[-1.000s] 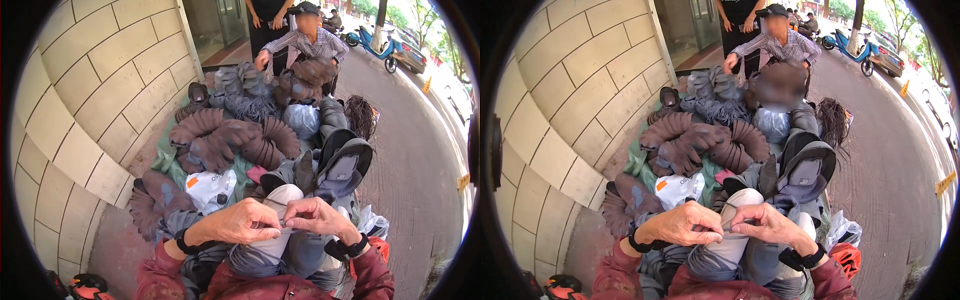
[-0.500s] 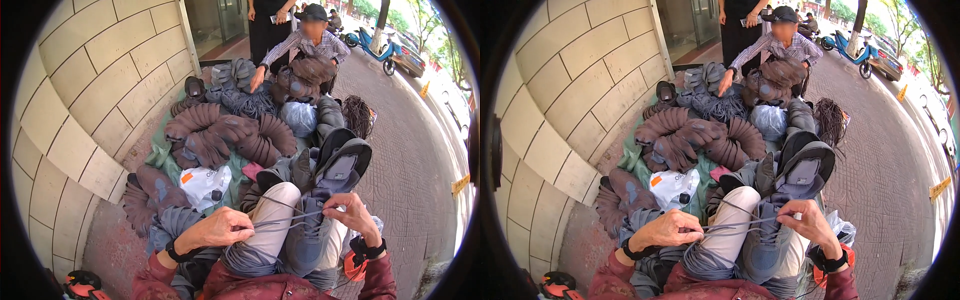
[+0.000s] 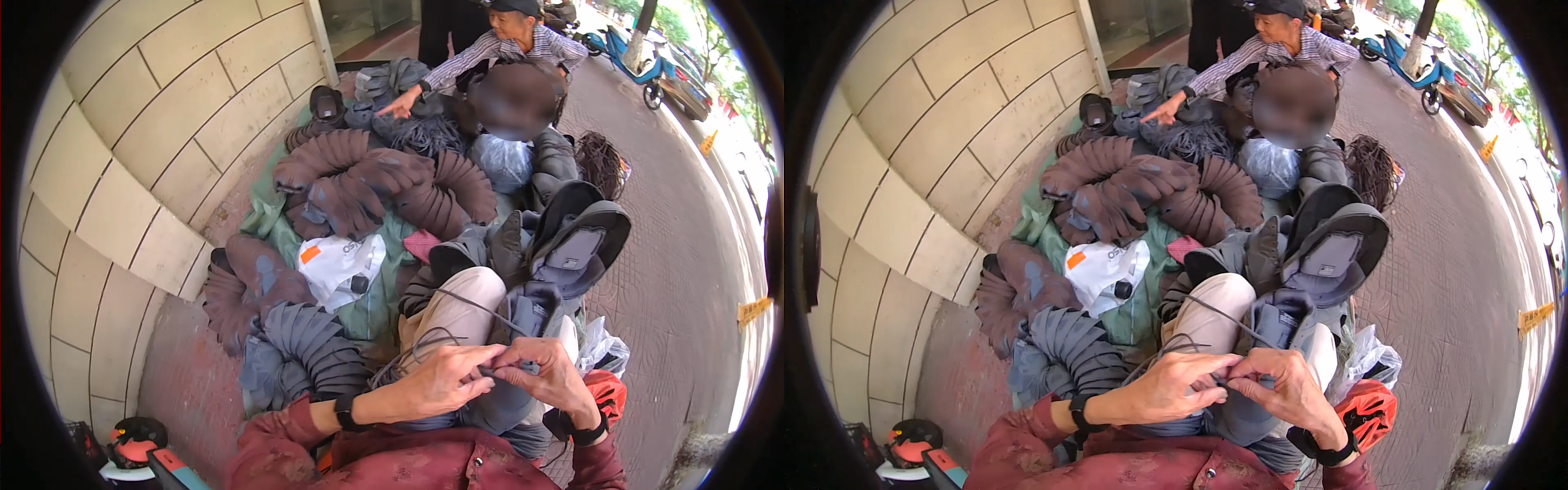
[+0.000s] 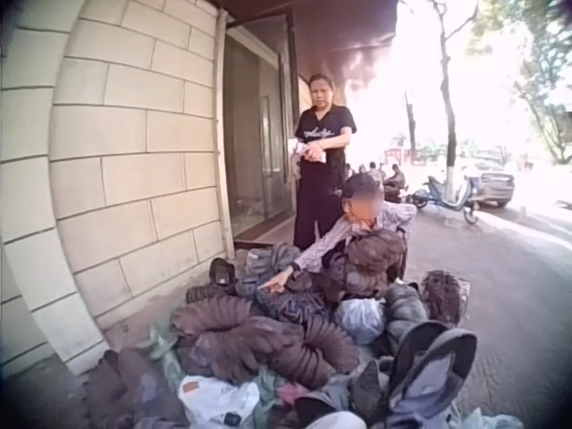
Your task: Insert and thread laces through the eyelets of a shoe.
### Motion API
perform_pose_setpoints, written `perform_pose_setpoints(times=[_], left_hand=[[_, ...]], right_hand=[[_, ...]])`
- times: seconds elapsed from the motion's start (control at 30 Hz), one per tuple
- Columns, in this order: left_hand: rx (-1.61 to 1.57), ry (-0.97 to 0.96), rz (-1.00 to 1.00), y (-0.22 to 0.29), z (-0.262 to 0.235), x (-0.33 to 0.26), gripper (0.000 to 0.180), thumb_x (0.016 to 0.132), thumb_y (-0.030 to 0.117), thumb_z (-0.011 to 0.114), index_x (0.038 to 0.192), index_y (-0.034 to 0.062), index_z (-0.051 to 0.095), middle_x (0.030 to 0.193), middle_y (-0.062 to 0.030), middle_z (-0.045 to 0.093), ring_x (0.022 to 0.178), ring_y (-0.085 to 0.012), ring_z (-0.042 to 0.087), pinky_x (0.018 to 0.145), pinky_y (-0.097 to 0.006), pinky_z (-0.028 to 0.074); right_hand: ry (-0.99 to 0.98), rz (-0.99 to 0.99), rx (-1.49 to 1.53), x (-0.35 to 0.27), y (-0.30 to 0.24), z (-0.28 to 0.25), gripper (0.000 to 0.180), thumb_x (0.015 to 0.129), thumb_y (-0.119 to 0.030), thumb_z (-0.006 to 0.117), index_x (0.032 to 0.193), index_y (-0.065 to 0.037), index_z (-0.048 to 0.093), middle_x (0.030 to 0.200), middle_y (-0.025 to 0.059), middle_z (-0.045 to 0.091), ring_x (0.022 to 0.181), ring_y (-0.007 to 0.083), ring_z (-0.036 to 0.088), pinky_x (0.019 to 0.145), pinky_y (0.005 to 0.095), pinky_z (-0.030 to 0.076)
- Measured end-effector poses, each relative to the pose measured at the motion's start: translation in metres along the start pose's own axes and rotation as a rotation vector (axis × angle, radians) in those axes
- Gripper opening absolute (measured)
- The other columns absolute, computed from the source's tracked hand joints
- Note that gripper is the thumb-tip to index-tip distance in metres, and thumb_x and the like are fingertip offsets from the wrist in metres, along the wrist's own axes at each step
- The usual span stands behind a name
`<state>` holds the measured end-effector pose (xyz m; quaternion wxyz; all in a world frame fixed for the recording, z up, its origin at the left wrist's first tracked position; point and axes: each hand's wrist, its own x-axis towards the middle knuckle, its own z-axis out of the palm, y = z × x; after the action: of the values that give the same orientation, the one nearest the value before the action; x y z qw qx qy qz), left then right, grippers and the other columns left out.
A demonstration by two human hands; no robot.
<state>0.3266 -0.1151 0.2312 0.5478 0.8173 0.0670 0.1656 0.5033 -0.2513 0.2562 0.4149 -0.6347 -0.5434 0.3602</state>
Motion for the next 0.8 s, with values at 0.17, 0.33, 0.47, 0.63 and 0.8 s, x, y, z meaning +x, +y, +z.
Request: perform_pose_setpoints(times=[0.17,0.33,0.47,0.63,0.8], left_hand=[[-0.121,-0.106,-0.113,-0.008,0.004,0.003,0.02,0.093,0.004,0.067,0.11,-0.0067,0.067,0.081,-0.0123,0.071,0.07,-0.0191,0.073,0.064,-0.031,0.057],[-0.159,0.03,-0.279,-0.024,0.0,0.008,0.01,0.093,0.009,0.067,0.091,-0.0013,0.07,0.067,-0.0038,0.067,0.06,-0.0073,0.065,0.055,-0.027,0.052],[-0.105,0.164,-0.344,-0.042,0.0,0.021,0.017,0.096,0.013,0.066,0.092,-0.003,0.071,0.066,0.0007,0.061,0.057,-0.003,0.055,0.051,-0.023,0.045],[-0.123,0.134,-0.259,-0.058,0.017,0.036,0.02,0.096,0.016,0.067,0.092,-0.0031,0.073,0.073,-0.0036,0.07,0.063,-0.0036,0.057,0.058,-0.022,0.046],[-0.081,0.013,-0.314,-0.058,0.022,0.034,0.022,0.096,0.017,0.069,0.093,-0.0038,0.074,0.079,-0.0053,0.074,0.068,-0.0049,0.06,0.061,-0.022,0.047]], right_hand=[[0.057,0.022,-0.065,-0.008,0.004,0.005,0.008,0.083,-0.004,0.076,0.089,-0.001,0.073,0.078,0.0102,0.07,0.07,0.0221,0.067,0.065,0.0331,0.05],[0.226,-0.076,-0.164,0.004,0.022,0.003,0.008,0.083,-0.002,0.072,0.09,0.0,0.068,0.086,0.0107,0.069,0.074,0.0258,0.065,0.065,0.035,0.05],[0.471,-0.196,-0.53,0.01,0.028,0.002,0.012,0.08,0.0,0.073,0.091,-0.002,0.068,0.093,0.011,0.06,0.088,0.0309,0.057,0.076,0.039,0.046],[0.429,-0.099,-0.434,-0.019,0.041,0.011,0.013,0.079,-0.003,0.076,0.087,-0.001,0.067,0.095,0.009,0.059,0.091,0.0292,0.057,0.079,0.0378,0.046],[0.46,-0.054,-0.382,-0.029,0.045,0.016,0.015,0.078,-0.005,0.079,0.088,-0.002,0.068,0.096,0.0081,0.059,0.094,0.0284,0.056,0.081,0.0379,0.046]])
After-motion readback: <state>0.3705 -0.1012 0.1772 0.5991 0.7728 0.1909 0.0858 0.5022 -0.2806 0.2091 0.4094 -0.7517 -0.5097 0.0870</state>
